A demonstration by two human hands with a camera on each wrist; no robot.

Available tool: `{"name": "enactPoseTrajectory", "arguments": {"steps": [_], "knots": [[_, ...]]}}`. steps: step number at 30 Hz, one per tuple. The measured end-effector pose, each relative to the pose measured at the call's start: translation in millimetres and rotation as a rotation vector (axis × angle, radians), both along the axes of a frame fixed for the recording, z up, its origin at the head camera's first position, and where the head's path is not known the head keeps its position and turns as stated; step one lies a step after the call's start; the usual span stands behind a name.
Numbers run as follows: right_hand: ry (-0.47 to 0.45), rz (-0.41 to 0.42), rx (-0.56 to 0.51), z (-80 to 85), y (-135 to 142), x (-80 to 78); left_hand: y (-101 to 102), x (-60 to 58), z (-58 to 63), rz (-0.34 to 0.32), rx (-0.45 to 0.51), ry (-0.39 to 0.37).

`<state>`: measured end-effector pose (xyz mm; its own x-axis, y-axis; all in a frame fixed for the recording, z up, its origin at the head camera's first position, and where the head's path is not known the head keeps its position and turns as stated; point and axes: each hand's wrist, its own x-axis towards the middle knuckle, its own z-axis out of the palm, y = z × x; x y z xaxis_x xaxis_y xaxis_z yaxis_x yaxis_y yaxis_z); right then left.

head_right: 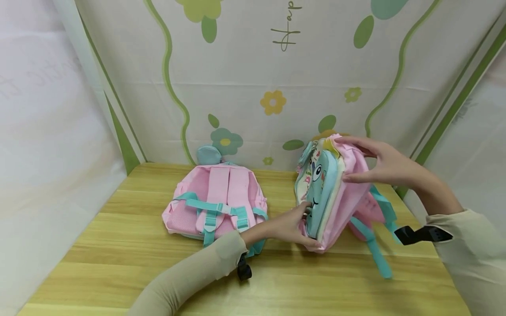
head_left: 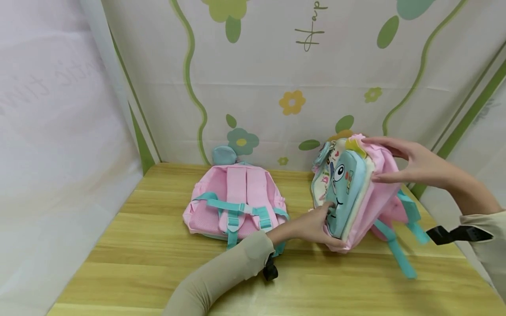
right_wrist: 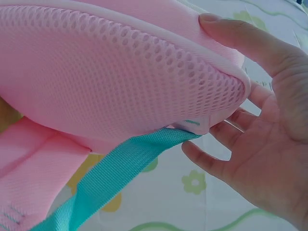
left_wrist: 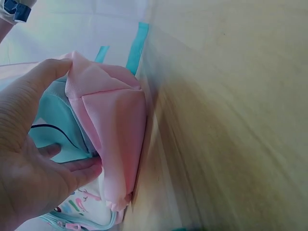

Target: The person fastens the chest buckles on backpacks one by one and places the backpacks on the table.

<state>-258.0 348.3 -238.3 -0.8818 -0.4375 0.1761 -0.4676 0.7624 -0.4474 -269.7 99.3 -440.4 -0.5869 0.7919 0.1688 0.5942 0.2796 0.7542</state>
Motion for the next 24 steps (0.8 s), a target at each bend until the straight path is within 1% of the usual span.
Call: {"name": "enactPoseTrajectory", "arguments": {"steps": [2, 6, 8, 11, 12, 14, 17, 20, 22, 24], "knots": [[0.002, 0.018, -0.009, 0.8, -5, -2.6, -1, -0.4, -1.5, -0.008, 0.024, -0.024], [0.006, 0.054, -0.043, 0.7, -12, -6.6, -6, -1.0, -1.4, -0.025, 0.033, -0.065], [0.012, 0.071, -0.057, 0.3, -15, -7.8, -10, -1.3, 1.4, -0.035, 0.029, -0.092], [0.022, 0.094, -0.072, -1.0, -18, -8.9, -16, -2.5, 7.5, -0.044, 0.048, -0.150], [0.025, 0.095, -0.073, -1.5, -19, -8.9, -19, -2.7, 10.4, -0.036, 0.050, -0.166], [0.034, 0.105, -0.071, -2.3, -23, -9.3, -23, -3.4, 16.4, -0.011, 0.049, -0.176], [0.050, 0.113, -0.059, -3.0, -28, -9.8, -30, -4.4, 29.3, 0.028, 0.054, -0.171], [0.054, 0.115, -0.046, -3.5, -34, -10.5, -37, -5.0, 47.2, 0.071, 0.071, -0.137], [0.048, 0.115, -0.042, -4.1, -38, -11.1, -41, -6.0, 61.2, 0.092, 0.108, -0.098], [0.036, 0.121, -0.044, -5.1, -42, -11.9, -44, -7.9, 75.3, 0.118, 0.154, -0.039]]}}
